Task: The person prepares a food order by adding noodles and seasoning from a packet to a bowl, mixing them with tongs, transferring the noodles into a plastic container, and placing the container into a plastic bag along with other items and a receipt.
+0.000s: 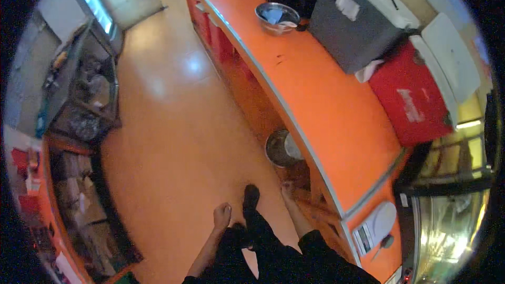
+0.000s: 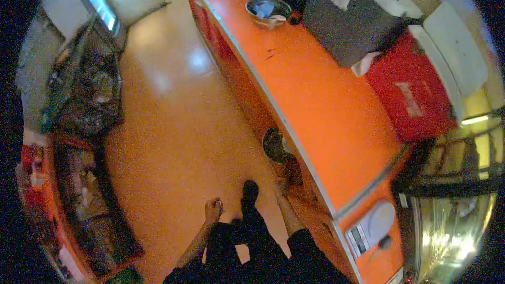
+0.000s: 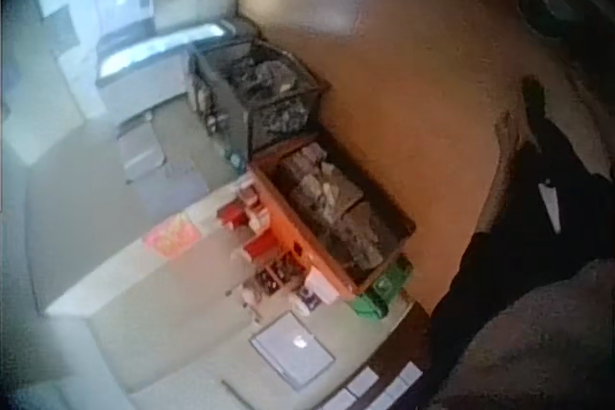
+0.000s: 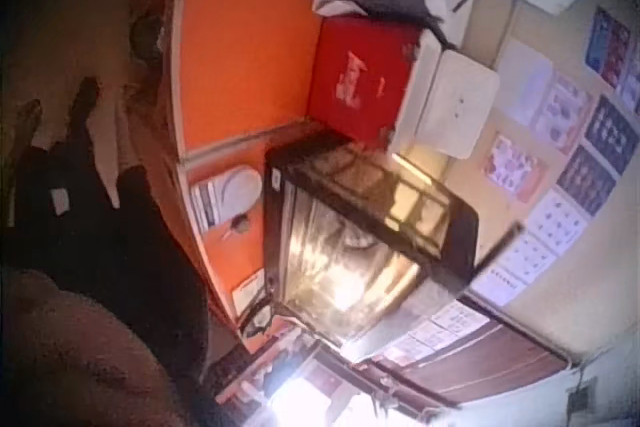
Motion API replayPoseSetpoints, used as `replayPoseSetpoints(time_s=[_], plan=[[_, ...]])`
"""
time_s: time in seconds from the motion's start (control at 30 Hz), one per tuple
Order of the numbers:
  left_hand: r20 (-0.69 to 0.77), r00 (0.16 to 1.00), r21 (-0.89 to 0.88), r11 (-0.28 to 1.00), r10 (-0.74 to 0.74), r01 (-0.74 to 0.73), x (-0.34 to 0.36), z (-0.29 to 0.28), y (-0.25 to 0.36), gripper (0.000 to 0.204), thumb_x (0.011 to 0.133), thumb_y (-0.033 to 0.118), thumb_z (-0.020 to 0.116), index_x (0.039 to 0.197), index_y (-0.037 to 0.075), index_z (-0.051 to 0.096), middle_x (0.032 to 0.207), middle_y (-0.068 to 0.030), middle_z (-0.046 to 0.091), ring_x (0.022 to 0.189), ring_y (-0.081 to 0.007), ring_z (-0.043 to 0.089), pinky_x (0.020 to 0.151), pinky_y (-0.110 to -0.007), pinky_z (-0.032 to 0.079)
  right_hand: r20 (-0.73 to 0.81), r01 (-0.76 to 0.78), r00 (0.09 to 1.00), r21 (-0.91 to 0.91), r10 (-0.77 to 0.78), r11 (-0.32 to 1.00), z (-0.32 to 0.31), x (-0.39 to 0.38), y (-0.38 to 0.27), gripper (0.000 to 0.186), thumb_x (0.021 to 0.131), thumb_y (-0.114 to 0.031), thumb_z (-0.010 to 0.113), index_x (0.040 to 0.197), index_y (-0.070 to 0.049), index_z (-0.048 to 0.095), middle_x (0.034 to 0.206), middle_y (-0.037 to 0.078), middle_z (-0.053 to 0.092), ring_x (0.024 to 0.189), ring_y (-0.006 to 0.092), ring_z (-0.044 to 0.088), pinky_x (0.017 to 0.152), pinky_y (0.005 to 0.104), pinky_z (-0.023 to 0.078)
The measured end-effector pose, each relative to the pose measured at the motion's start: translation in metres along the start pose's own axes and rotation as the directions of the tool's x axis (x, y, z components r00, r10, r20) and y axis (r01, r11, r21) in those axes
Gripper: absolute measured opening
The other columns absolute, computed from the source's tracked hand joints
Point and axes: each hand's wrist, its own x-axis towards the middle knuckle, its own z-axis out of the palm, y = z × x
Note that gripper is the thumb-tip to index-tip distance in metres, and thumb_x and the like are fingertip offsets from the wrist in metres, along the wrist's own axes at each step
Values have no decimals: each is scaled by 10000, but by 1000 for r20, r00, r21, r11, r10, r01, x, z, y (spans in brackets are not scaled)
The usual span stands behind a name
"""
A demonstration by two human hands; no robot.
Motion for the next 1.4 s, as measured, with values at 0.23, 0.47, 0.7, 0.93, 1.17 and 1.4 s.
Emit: replayPoseSetpoints(time_s=[0.23, 0.47, 0.7, 0.93, 1.17, 1.4], plan=[[9, 1000, 64, 998, -10, 9, 224, 87, -166, 402, 793, 231, 630, 1083, 21, 449, 970, -83, 547, 918, -245, 524, 804, -348, 436, -339, 271, 866, -301, -368, 914, -21, 239, -42, 404, 867, -208, 488, 1201, -7, 382, 1042, 149, 503, 941, 245, 518, 795, 366, 436], [278, 883, -88, 905, -380, 417, 307, 145, -88, 645, 699, 400, 706, 1166, 30, 460, 1027, -136, 550, 912, -276, 544, 773, -369, 459, -388, 249, 799, -483, -460, 840, -43, 282, -3, 421, 857, -191, 495, 1219, -14, 373, 1083, 153, 483, 977, 249, 498, 825, 374, 419], [568, 678, -337, 620, -466, 708, 333, 185, -79, 599, 750, 400, 663, 1195, 49, 472, 1051, -155, 536, 928, -273, 536, 755, -379, 469, -87, 327, 851, -683, -517, 653, 23, 204, 39, 441, 848, -173, 502, 1237, -20, 364, 1125, 157, 463, 1014, 253, 478, 855, 383, 402], [607, 659, -312, 630, -444, 711, 335, 186, -101, 569, 758, 393, 651, 1170, 39, 481, 1026, -149, 549, 889, -262, 545, 722, -372, 478, -346, 123, 727, -783, -592, 609, -51, 268, 36, 463, 839, -156, 510, 1256, -26, 356, 1167, 161, 443, 1050, 257, 458, 885, 391, 385], [605, 654, -322, 612, -454, 722, 328, 190, -121, 540, 767, 385, 639, 1145, 29, 490, 1000, -143, 561, 850, -251, 554, 688, -366, 487, -429, -5, 674, -817, -602, 577, -95, 315, 68, 488, 829, -139, 517, 1274, -33, 347, 1208, 165, 423, 1087, 261, 438, 915, 400, 368], [607, 648, -328, 598, -460, 731, 322, 195, -126, 512, 776, 377, 627, 1120, 19, 499, 975, -138, 574, 812, -240, 563, 655, -359, 497, -447, -56, 630, -841, -635, 537, -141, 337, 94, 514, 820, -121, 524, 1292, -39, 338, 1250, 169, 402, 1123, 265, 419, 945, 409, 351]])
